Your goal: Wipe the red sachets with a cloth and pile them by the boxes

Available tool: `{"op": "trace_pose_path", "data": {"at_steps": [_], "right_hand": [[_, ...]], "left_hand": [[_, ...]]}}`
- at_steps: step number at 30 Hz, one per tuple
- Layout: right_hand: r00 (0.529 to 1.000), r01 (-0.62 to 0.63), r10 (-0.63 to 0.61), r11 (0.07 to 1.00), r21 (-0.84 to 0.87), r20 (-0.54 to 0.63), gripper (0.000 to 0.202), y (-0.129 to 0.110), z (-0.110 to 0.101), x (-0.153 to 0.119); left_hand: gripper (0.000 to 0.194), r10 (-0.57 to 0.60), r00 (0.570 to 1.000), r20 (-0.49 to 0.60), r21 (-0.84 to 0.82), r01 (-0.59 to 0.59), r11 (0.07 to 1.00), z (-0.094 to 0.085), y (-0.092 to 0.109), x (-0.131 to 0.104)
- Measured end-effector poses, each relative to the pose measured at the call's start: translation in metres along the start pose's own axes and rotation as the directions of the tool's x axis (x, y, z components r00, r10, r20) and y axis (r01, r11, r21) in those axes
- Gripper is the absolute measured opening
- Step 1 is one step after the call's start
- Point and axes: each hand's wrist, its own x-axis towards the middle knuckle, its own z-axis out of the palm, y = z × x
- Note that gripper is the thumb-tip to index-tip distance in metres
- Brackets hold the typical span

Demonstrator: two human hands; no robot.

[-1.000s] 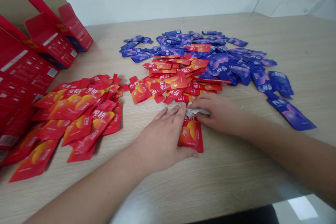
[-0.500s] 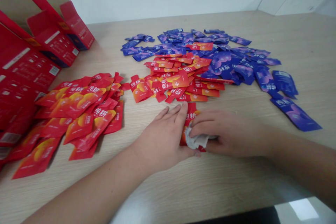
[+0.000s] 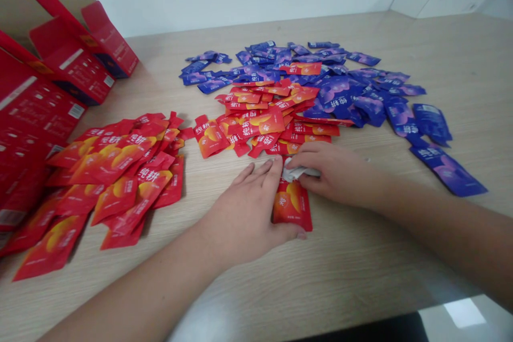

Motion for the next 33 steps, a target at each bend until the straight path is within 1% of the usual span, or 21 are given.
{"op": "trace_pose_path", "data": {"at_steps": [4, 7, 9, 10, 11, 13, 15, 17, 18, 23, 28, 33], "right_hand": [[0.998, -0.027, 0.023, 0.997, -0.074, -0.051, 0.024, 0.006, 0.003, -0.001], [0.993, -0.04, 0.026, 0.992, -0.117, -0.117, 0.024, 0.005, 0.002, -0.006], [0.989, 0.005, -0.016, 0.997, -0.081, -0.144, 0.025, -0.001, -0.003, -0.009], [0.99, 0.051, -0.055, 0.998, -0.032, -0.133, 0.025, -0.006, -0.007, -0.011], [0.99, 0.107, -0.103, 0.993, 0.041, -0.102, 0.025, -0.012, -0.01, -0.013], [0.98, 0.187, -0.197, 0.96, 0.208, 0.026, 0.025, -0.027, -0.017, -0.017], [0.956, 0.174, -0.236, 0.935, 0.309, 0.174, 0.03, -0.039, -0.02, -0.019], [0.942, 0.137, -0.226, 0.933, 0.334, 0.246, 0.035, -0.046, -0.019, -0.02], [0.943, 0.122, -0.214, 0.934, 0.335, 0.254, 0.036, -0.046, -0.017, -0.019], [0.956, 0.099, -0.186, 0.932, 0.349, 0.225, 0.03, -0.038, -0.007, -0.013], [0.975, 0.085, -0.135, 0.959, 0.27, 0.175, 0.022, -0.035, -0.004, -0.012], [0.991, 0.08, -0.097, 0.982, 0.173, 0.093, 0.022, -0.021, -0.002, -0.005]], "left_hand": [[0.131, 0.023, 1.0, 0.022, 0.023, -0.023, 0.999, -0.001, -0.003, -0.002], [0.138, 0.042, 0.998, 0.053, 0.055, -0.045, 0.997, -0.003, -0.006, -0.003], [0.136, 0.046, 0.997, 0.058, 0.067, -0.05, 0.997, -0.004, -0.007, -0.003], [0.134, 0.042, 0.998, 0.053, 0.067, -0.046, 0.997, -0.003, -0.007, -0.004], [0.132, 0.04, 0.998, 0.044, 0.062, -0.043, 0.997, -0.003, -0.007, -0.004], [0.125, 0.043, 0.999, 0.031, 0.049, -0.045, 0.998, -0.001, -0.008, -0.004], [0.118, 0.056, 0.998, 0.032, 0.039, -0.057, 0.998, 0.0, -0.009, -0.004], [0.113, 0.071, 0.997, 0.033, 0.033, -0.072, 0.997, 0.001, -0.009, -0.005], [0.112, 0.072, 0.997, 0.029, 0.03, -0.073, 0.997, 0.001, -0.01, -0.005], [0.115, 0.063, 0.998, 0.011, 0.013, -0.063, 0.998, 0.0, -0.007, -0.004], [0.123, 0.022, 0.999, 0.031, 0.026, -0.022, 0.999, -0.001, -0.004, -0.002], [0.121, 0.002, 0.999, 0.052, 0.039, -0.004, 0.999, -0.004, -0.002, -0.001]]}}
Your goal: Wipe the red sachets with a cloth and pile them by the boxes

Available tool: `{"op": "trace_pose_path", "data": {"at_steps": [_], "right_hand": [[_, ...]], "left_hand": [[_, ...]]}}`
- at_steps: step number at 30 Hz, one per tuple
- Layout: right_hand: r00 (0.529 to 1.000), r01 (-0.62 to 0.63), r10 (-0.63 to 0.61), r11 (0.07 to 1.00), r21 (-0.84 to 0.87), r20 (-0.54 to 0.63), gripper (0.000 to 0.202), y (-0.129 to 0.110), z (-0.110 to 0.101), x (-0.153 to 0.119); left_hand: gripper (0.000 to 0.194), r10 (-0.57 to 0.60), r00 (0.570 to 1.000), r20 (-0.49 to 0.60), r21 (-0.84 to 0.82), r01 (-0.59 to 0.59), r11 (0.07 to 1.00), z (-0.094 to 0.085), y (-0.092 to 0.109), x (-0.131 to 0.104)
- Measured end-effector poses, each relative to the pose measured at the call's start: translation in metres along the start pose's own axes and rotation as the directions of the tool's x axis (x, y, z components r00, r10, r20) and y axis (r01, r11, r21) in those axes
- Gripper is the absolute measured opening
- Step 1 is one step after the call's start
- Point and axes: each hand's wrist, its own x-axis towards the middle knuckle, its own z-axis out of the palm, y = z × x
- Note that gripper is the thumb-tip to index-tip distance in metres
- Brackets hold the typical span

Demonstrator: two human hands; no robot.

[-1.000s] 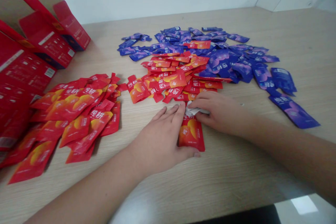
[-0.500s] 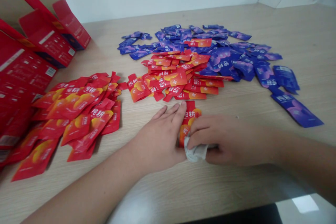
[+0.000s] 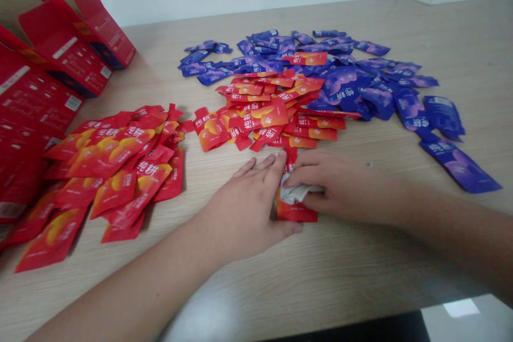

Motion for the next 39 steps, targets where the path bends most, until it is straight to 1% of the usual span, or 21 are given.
{"op": "trace_pose_path", "data": {"at_steps": [3, 7, 11, 13, 14, 16, 18, 20, 21, 22, 26, 30, 32, 35, 39], "right_hand": [[0.998, -0.033, 0.028, 0.996, -0.088, -0.058, 0.025, 0.014, -0.001, 0.006], [0.995, -0.067, 0.056, 0.988, -0.141, -0.083, 0.025, 0.025, -0.001, 0.01], [0.985, -0.115, 0.084, 0.971, -0.211, -0.152, 0.025, 0.027, -0.003, 0.006], [0.977, -0.112, 0.074, 0.976, -0.187, -0.201, 0.024, 0.023, -0.007, 0.002], [0.976, -0.089, 0.057, 0.985, -0.147, -0.211, 0.024, 0.02, -0.01, -0.001], [0.987, -0.003, 0.0, 1.0, -0.018, -0.163, 0.024, 0.012, -0.016, -0.007], [0.998, 0.069, -0.069, 0.987, 0.146, -0.008, 0.028, 0.001, -0.021, -0.012], [0.982, 0.069, -0.113, 0.961, 0.266, 0.151, 0.037, -0.007, -0.021, -0.015], [0.974, 0.058, -0.118, 0.956, 0.288, 0.195, 0.04, -0.01, -0.02, -0.016], [0.971, 0.049, -0.113, 0.957, 0.287, 0.213, 0.042, -0.012, -0.019, -0.015], [0.982, 0.045, -0.081, 0.977, 0.207, 0.17, 0.036, -0.008, -0.01, -0.009], [0.988, 0.03, -0.051, 0.989, 0.146, 0.143, 0.023, -0.004, -0.004, -0.004], [0.995, 0.031, -0.041, 0.993, 0.112, 0.09, 0.018, -0.001, -0.002, -0.002], [1.0, 0.017, -0.017, 0.999, 0.043, 0.001, 0.02, 0.009, -0.002, 0.0], [0.995, -0.04, 0.035, 0.998, -0.053, -0.091, 0.019, 0.026, -0.001, 0.004]], "left_hand": [[0.117, 0.01, 1.0, -0.014, 0.002, -0.01, 1.0, 0.001, 0.0, -0.001], [0.11, 0.023, 0.998, -0.06, -0.004, -0.023, 1.0, 0.004, -0.002, -0.003], [0.106, 0.025, 0.998, -0.065, -0.002, -0.025, 1.0, 0.006, -0.001, -0.003], [0.105, 0.024, 0.998, -0.06, 0.004, -0.024, 1.0, 0.005, 0.0, -0.003], [0.106, 0.024, 0.998, -0.062, 0.004, -0.024, 1.0, 0.005, 0.0, -0.002], [0.11, 0.023, 0.997, -0.068, -0.006, -0.023, 1.0, 0.005, 0.0, -0.002], [0.11, 0.024, 0.998, -0.064, -0.019, -0.025, 1.0, 0.005, -0.001, -0.003], [0.109, 0.024, 0.999, -0.048, -0.02, -0.025, 0.999, 0.006, -0.002, -0.003], [0.108, 0.024, 0.999, -0.043, -0.015, -0.025, 1.0, 0.006, -0.002, -0.003], [0.107, 0.025, 0.999, -0.04, -0.008, -0.025, 1.0, 0.006, -0.002, -0.003], [0.104, 0.035, 0.999, -0.034, 0.006, -0.035, 0.999, 0.005, -0.001, -0.003], [0.112, 0.023, 0.999, -0.03, 0.01, -0.022, 1.0, 0.004, 0.0, -0.002], [0.113, 0.019, 0.999, -0.031, 0.011, -0.018, 1.0, 0.005, 0.0, -0.001], [0.116, 0.021, 0.999, -0.045, 0.007, -0.02, 1.0, 0.005, 0.0, -0.001], [0.11, 0.026, 0.998, -0.06, 0.004, -0.026, 1.0, 0.006, 0.0, -0.002]]}}
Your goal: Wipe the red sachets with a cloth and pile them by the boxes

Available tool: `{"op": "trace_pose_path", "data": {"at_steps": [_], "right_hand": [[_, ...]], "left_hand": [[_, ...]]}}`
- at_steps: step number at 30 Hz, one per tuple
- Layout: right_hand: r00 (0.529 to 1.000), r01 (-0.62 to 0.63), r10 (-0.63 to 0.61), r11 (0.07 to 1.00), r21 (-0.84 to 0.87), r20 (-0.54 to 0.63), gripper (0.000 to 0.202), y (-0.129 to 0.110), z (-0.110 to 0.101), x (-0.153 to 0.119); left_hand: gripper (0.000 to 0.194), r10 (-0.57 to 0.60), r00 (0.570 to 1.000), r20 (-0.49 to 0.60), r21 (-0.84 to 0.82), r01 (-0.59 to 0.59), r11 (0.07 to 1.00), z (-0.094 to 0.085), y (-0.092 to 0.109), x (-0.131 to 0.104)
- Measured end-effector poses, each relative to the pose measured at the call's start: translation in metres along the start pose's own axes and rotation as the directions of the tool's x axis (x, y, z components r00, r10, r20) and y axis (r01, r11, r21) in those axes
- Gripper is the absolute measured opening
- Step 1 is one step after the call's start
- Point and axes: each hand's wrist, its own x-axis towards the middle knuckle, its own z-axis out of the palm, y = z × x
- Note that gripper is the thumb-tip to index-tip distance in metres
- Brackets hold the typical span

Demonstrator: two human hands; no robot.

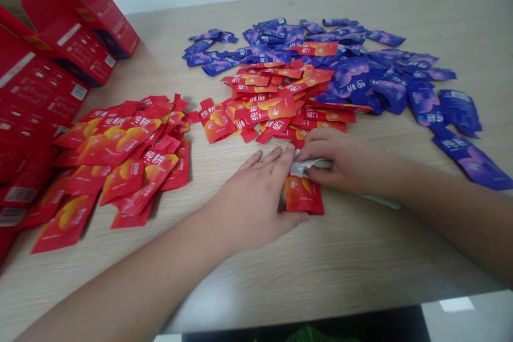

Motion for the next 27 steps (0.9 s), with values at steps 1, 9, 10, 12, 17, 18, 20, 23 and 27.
{"op": "trace_pose_path", "data": {"at_steps": [1, 9, 10, 12, 17, 18, 20, 23, 27], "right_hand": [[1.0, -0.006, 0.005, 1.0, -0.02, -0.019, 0.018, 0.003, 0.001, 0.001], [0.996, -0.021, 0.016, 0.998, -0.052, -0.086, 0.019, 0.006, 0.005, -0.002], [0.995, -0.022, 0.019, 0.999, -0.041, -0.093, 0.02, 0.006, 0.005, -0.002], [0.993, -0.016, 0.014, 1.0, -0.017, -0.114, 0.02, 0.007, 0.005, -0.003], [0.986, 0.019, -0.021, 1.0, -0.015, -0.163, 0.025, 0.007, 0.003, -0.006], [0.984, 0.027, -0.031, 0.999, -0.024, -0.173, 0.026, 0.005, 0.001, -0.008], [0.984, 0.084, -0.088, 0.996, -0.032, -0.155, 0.026, -0.003, -0.003, -0.011], [0.974, 0.22, -0.222, 0.974, 0.062, 0.043, 0.024, -0.019, -0.01, -0.016], [0.942, 0.188, -0.229, 0.965, 0.182, 0.244, 0.03, -0.031, -0.012, -0.016]], "left_hand": [[0.111, 0.003, 1.0, -0.003, 0.0, -0.003, 1.0, 0.0, 0.0, 0.0], [0.094, -0.019, 0.999, -0.042, 0.002, 0.019, 1.0, 0.004, 0.0, -0.002], [0.094, -0.026, 0.998, -0.049, 0.01, 0.026, 1.0, 0.006, 0.0, -0.002], [0.099, -0.03, 0.998, -0.053, 0.022, 0.031, 0.999, 0.01, 0.001, -0.002], [0.107, -0.036, 0.998, -0.042, 0.025, 0.037, 0.999, 0.015, 0.003, -0.002], [0.108, -0.039, 0.998, -0.041, 0.019, 0.04, 0.999, 0.015, 0.003, -0.001], [0.11, -0.044, 0.998, -0.037, 0.001, 0.044, 0.999, 0.014, 0.002, 0.0], [0.115, -0.055, 0.998, -0.036, -0.03, 0.054, 0.998, 0.011, 0.0, 0.001], [0.119, -0.053, 0.998, -0.019, -0.053, 0.052, 0.997, 0.007, -0.001, 0.002]]}}
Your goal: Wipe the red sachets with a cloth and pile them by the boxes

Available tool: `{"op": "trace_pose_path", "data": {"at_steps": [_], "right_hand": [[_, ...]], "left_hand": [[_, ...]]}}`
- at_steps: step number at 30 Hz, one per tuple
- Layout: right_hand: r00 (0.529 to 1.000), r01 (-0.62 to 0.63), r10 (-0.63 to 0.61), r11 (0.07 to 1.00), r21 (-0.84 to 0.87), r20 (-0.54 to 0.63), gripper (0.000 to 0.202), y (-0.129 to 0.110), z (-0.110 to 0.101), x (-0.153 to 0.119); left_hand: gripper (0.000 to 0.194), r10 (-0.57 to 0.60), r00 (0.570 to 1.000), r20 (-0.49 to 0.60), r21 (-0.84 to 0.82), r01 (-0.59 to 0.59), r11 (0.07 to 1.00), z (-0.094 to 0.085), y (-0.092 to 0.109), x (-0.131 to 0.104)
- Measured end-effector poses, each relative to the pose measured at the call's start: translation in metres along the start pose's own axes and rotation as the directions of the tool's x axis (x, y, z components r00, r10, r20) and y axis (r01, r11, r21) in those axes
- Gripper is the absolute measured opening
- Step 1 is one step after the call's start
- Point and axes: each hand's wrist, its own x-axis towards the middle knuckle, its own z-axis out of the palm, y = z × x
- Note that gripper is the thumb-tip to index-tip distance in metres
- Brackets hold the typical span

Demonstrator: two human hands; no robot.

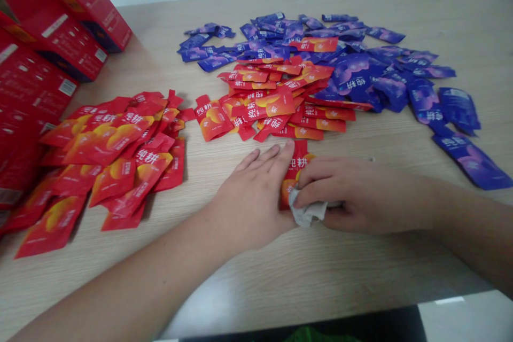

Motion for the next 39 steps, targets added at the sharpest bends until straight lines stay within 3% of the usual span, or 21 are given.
{"op": "trace_pose_path", "data": {"at_steps": [5, 14, 18, 23, 25, 27, 29, 33, 36, 39], "right_hand": [[0.988, -0.083, 0.072, 0.994, -0.076, -0.137, 0.024, 0.011, 0.002, 0.008], [0.903, -0.324, 0.239, 0.925, -0.2, -0.358, 0.02, 0.04, 0.003, 0.015], [0.832, -0.383, 0.279, 0.914, -0.132, -0.479, 0.02, 0.043, 0.005, 0.013], [0.648, -0.482, 0.407, 0.873, 0.067, -0.644, 0.007, 0.043, 0.0, 0.007], [0.611, -0.494, 0.427, 0.863, 0.099, -0.667, 0.009, 0.042, -0.001, 0.006], [0.604, -0.491, 0.429, 0.864, 0.11, -0.671, 0.009, 0.041, -0.001, 0.005], [0.604, -0.481, 0.424, 0.869, 0.116, -0.675, 0.007, 0.039, 0.0, 0.005], [0.587, -0.434, 0.39, 0.892, 0.131, -0.71, 0.007, 0.035, 0.001, 0.003], [0.574, -0.388, 0.353, 0.912, 0.133, -0.739, 0.012, 0.033, 0.001, 0.002], [0.611, -0.365, 0.331, 0.924, 0.115, -0.719, 0.014, 0.031, 0.002, 0.0]], "left_hand": [[0.125, -0.022, 1.0, 0.013, -0.019, 0.023, 1.0, -0.003, 0.003, 0.003], [0.149, 0.013, 0.999, -0.033, -0.066, -0.015, 0.998, 0.003, 0.003, -0.003], [0.116, 0.117, 0.991, -0.06, 0.002, -0.117, 0.993, 0.0, 0.003, -0.007], [0.077, 0.291, 0.956, 0.036, 0.027, -0.292, 0.956, -0.004, 0.006, -0.006], [0.052, 0.303, 0.952, 0.046, 0.038, -0.305, 0.952, -0.003, 0.009, -0.004], [0.03, 0.263, 0.965, 0.027, 0.102, -0.264, 0.959, -0.003, 0.014, -0.004], [0.022, 0.202, 0.979, -0.001, 0.205, -0.198, 0.959, -0.004, 0.019, -0.006], [0.061, 0.016, 0.999, -0.033, 0.35, -0.003, 0.937, -0.013, 0.021, -0.012], [0.07, -0.018, 0.988, -0.151, 0.29, 0.062, 0.955, -0.018, 0.013, -0.013], [0.049, 0.002, 0.971, -0.24, 0.108, 0.025, 0.994, -0.018, 0.005, -0.009]]}}
